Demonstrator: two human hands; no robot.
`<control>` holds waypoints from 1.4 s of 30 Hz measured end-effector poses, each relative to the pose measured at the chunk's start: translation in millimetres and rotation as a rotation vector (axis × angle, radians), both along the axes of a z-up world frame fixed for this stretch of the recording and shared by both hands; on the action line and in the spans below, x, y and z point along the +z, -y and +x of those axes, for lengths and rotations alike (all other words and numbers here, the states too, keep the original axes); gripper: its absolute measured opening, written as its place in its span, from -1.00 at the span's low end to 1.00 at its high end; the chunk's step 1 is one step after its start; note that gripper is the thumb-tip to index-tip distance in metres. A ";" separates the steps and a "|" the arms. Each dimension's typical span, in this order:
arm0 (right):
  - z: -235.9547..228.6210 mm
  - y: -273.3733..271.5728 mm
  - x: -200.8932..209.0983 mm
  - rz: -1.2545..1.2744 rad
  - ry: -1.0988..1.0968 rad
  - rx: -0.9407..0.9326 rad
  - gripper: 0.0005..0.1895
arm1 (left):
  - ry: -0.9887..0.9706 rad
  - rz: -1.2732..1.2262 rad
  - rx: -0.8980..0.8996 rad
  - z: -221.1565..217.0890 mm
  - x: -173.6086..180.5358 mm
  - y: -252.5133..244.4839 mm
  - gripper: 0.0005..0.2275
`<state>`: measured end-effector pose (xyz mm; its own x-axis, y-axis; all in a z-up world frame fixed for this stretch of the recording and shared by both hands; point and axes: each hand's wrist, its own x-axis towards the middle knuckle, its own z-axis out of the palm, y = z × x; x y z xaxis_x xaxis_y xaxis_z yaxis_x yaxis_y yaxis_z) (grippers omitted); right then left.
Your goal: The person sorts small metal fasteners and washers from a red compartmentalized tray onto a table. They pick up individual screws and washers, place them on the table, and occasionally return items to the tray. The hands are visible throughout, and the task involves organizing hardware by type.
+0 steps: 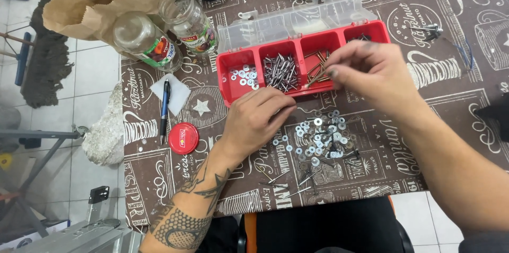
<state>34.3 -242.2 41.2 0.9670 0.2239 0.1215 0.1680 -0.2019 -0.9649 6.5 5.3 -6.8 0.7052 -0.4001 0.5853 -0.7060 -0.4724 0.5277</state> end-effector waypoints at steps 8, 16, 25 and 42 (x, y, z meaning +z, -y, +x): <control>5.6 4.3 14.3 0.066 -0.086 -0.207 -0.92 | 0.107 0.094 -0.068 4.7 5.6 -6.8 -0.90; 4.9 5.2 6.7 -0.103 -0.072 -0.120 -0.91 | 0.046 0.156 -0.185 3.4 -2.5 -2.8 -0.94; 8.1 -0.5 20.8 -0.553 -0.177 0.302 -0.65 | -0.047 0.323 -0.303 0.2 -10.3 0.5 -0.80; -1.9 -23.1 13.3 -1.277 -0.053 0.706 -0.71 | -0.129 0.236 -0.234 0.4 -14.8 -0.8 -0.87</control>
